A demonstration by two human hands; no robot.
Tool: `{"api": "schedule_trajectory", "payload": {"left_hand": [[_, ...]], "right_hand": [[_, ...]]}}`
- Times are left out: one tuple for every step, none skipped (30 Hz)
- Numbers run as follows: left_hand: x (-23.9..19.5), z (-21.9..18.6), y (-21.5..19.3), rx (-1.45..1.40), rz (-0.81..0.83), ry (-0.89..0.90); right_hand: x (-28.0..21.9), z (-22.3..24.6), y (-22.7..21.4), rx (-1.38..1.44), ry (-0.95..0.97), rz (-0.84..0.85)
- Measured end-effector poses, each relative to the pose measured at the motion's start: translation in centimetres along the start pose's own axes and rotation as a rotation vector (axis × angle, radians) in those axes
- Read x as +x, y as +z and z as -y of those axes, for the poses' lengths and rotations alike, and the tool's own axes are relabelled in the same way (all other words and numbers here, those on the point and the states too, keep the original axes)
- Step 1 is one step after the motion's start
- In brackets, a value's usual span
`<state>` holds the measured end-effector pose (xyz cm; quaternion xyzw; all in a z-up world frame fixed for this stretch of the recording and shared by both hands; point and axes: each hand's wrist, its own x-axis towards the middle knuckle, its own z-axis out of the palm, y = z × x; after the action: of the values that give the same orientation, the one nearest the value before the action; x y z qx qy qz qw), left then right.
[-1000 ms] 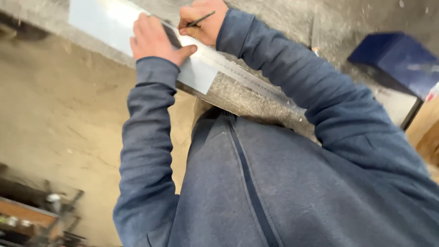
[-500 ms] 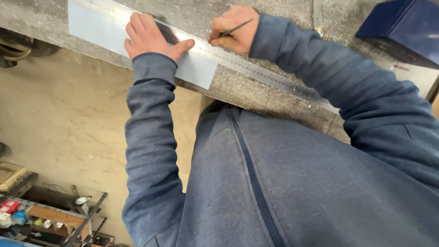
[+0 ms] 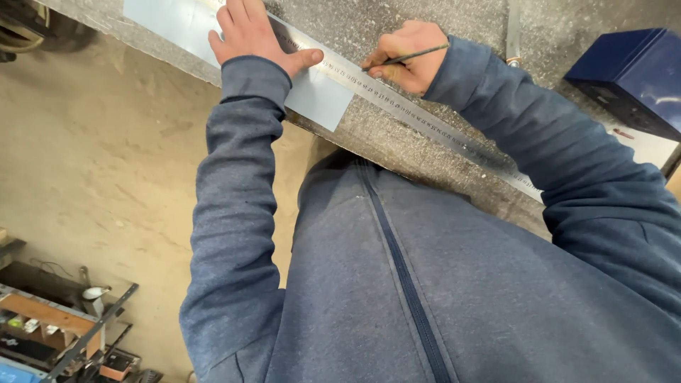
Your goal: The recorder is measuring, marking, and cutting white plastic insulation sheets on a workbench.
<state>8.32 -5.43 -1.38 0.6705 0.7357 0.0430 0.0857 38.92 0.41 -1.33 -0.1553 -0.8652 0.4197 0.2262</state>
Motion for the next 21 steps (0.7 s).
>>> {"api": "schedule_trajectory", "payload": {"left_hand": [[0.1, 0.0, 0.1, 0.010, 0.018, -0.006], [0.1, -0.1, 0.1, 0.006, 0.014, -0.007], [0.2, -0.2, -0.1, 0.001, 0.009, -0.010], [0.2, -0.2, -0.2, -0.005, 0.004, -0.013], [0.2, -0.2, -0.2, -0.006, -0.002, -0.015], [0.2, -0.3, -0.3, 0.012, -0.030, -0.006], [0.2, -0.5, -0.2, 0.026, -0.056, 0.006], [0.1, -0.6, -0.3, 0.022, -0.060, 0.007], [0.2, -0.7, -0.5, 0.025, -0.042, -0.012], [0.3, -0.7, -0.8, 0.027, -0.024, -0.031], [0.2, -0.7, -0.7, 0.023, -0.030, -0.034], [0.2, -0.6, -0.6, -0.002, -0.033, -0.030], [0.2, -0.5, -0.5, -0.029, -0.036, -0.022], [0.4, -0.5, -0.2, -0.035, -0.042, -0.020], [0.4, -0.4, 0.1, -0.017, -0.046, -0.020], [0.4, -0.2, 0.4, 0.002, -0.050, -0.019], [0.3, -0.3, 0.3, -0.004, -0.051, -0.020], [0.2, -0.3, 0.3, -0.018, -0.120, 0.017], [0.0, -0.5, 0.5, -0.040, -0.182, 0.063], [-0.5, -0.8, -0.2, -0.055, -0.175, 0.071], [-0.8, -0.9, -1.0, -0.077, -0.030, 0.006]], "right_hand": [[-0.1, 0.0, -0.1, -0.016, -0.003, -0.006], [-0.3, 0.0, -0.1, -0.021, -0.005, -0.003], [-0.3, -0.1, -0.1, -0.021, 0.002, -0.001], [-0.3, -0.2, 0.0, -0.021, 0.008, 0.001], [-0.1, 0.0, -0.1, -0.024, 0.004, 0.003], [0.0, 0.2, -0.2, -0.031, 0.018, 0.002], [-0.1, 0.5, -0.3, -0.039, 0.036, 0.001], [-0.2, 0.6, -0.2, -0.044, 0.036, 0.003], [-0.2, 0.7, -0.3, -0.053, 0.041, -0.005], [-0.1, 0.9, -0.3, -0.062, 0.046, -0.013], [-0.2, 0.8, -0.3, -0.067, 0.043, -0.009], [-0.2, 0.8, -0.2, -0.062, 0.050, -0.008], [-0.3, 0.8, -0.2, -0.059, 0.060, -0.009], [-0.3, 0.8, -0.3, -0.068, 0.061, -0.008], [-0.4, 0.9, -0.4, -0.060, 0.069, -0.001], [-0.3, 0.9, -0.4, -0.053, 0.078, 0.005], [-0.4, 0.6, -0.1, -0.057, 0.080, 0.010], [-0.4, 0.3, 0.2, 0.021, 0.124, -0.016], [-0.9, 0.2, 0.6, 0.096, 0.182, -0.046], [-1.1, 1.0, 0.3, 0.089, 0.199, -0.046], [-1.0, 1.6, 0.0, 0.109, 0.262, -0.119]]}}
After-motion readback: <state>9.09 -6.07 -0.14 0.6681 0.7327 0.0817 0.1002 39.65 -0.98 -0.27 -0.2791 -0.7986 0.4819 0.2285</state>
